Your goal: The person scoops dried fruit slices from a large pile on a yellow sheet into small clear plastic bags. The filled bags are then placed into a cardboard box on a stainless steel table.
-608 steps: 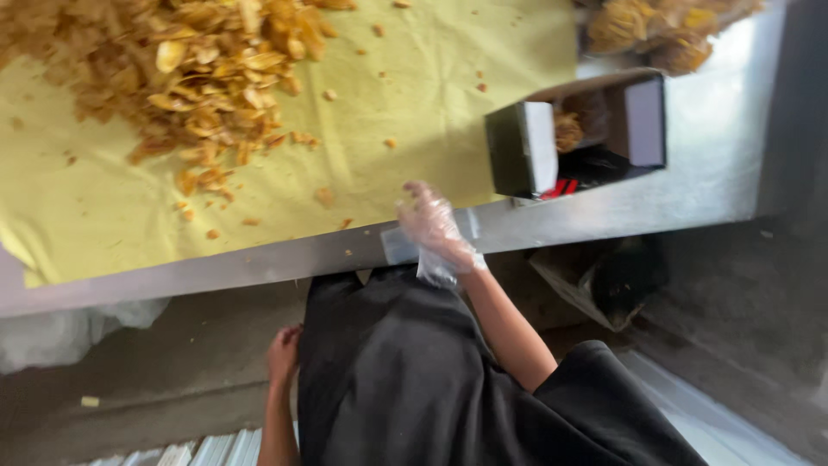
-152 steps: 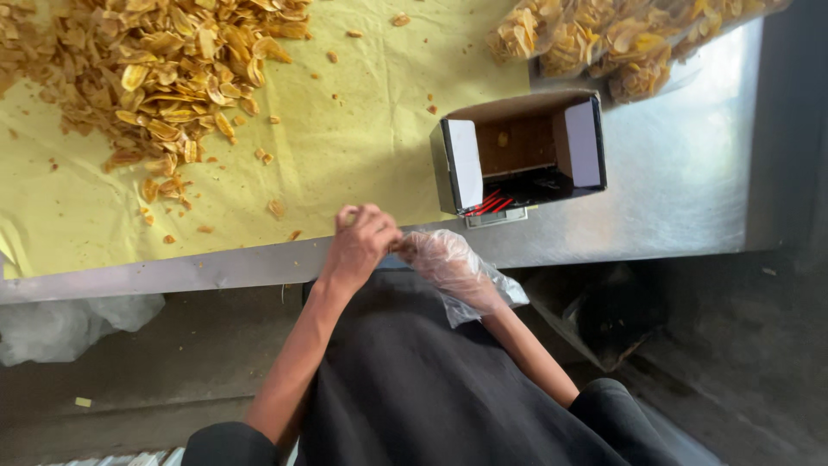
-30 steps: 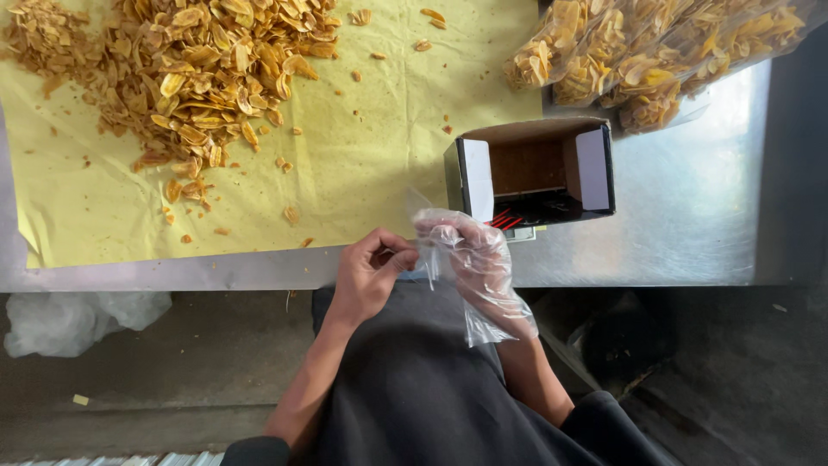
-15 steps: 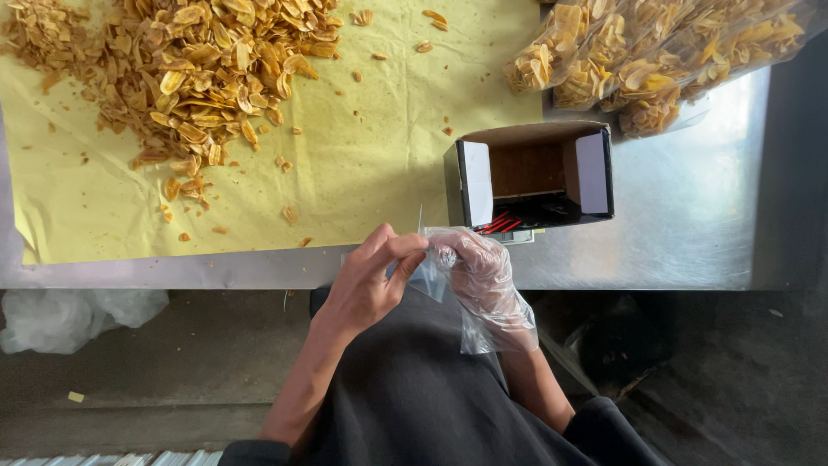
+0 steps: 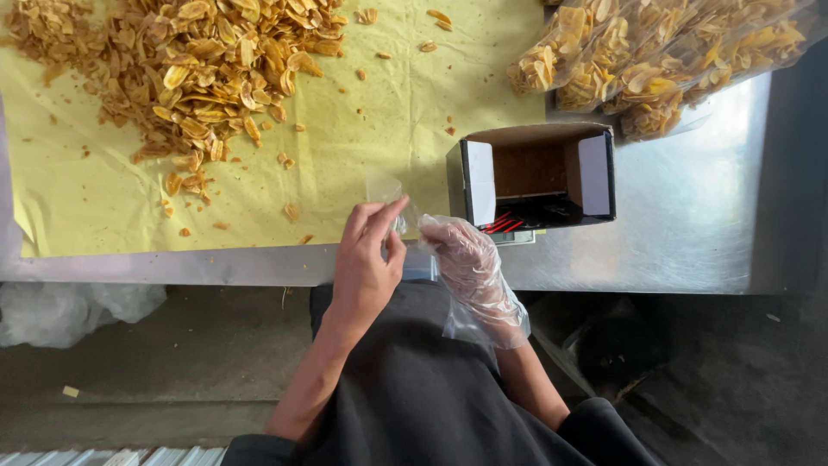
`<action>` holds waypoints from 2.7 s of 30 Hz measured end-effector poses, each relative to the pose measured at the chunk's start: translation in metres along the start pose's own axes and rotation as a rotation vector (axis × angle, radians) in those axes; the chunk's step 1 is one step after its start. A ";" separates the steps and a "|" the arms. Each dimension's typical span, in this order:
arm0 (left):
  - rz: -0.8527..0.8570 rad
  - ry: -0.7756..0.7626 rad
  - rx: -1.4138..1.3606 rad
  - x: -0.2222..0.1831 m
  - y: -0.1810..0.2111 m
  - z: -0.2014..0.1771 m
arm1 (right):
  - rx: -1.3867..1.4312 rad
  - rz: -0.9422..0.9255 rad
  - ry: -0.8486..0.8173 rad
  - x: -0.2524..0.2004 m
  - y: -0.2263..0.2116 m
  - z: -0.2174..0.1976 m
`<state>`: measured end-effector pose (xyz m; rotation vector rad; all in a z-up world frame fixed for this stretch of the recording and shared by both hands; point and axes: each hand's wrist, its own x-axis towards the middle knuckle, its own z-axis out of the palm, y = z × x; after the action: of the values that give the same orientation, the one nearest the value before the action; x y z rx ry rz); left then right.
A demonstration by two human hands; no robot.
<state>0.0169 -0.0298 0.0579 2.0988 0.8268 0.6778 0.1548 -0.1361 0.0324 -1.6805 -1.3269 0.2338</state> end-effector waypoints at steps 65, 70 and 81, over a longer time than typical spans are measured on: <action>0.290 -0.122 -0.016 -0.040 -0.032 0.064 | 0.771 0.705 -0.120 -0.030 0.142 0.076; 0.090 0.010 0.122 -0.025 -0.069 0.041 | -0.352 -0.001 -0.621 -0.035 0.083 0.075; -0.205 -0.062 0.239 -0.057 -0.107 -0.012 | -0.074 -0.088 -0.573 0.031 -0.003 0.093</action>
<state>-0.0640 -0.0130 -0.0322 2.1932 1.1155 0.4200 0.1049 -0.0596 -0.0035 -1.6750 -1.8412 0.6571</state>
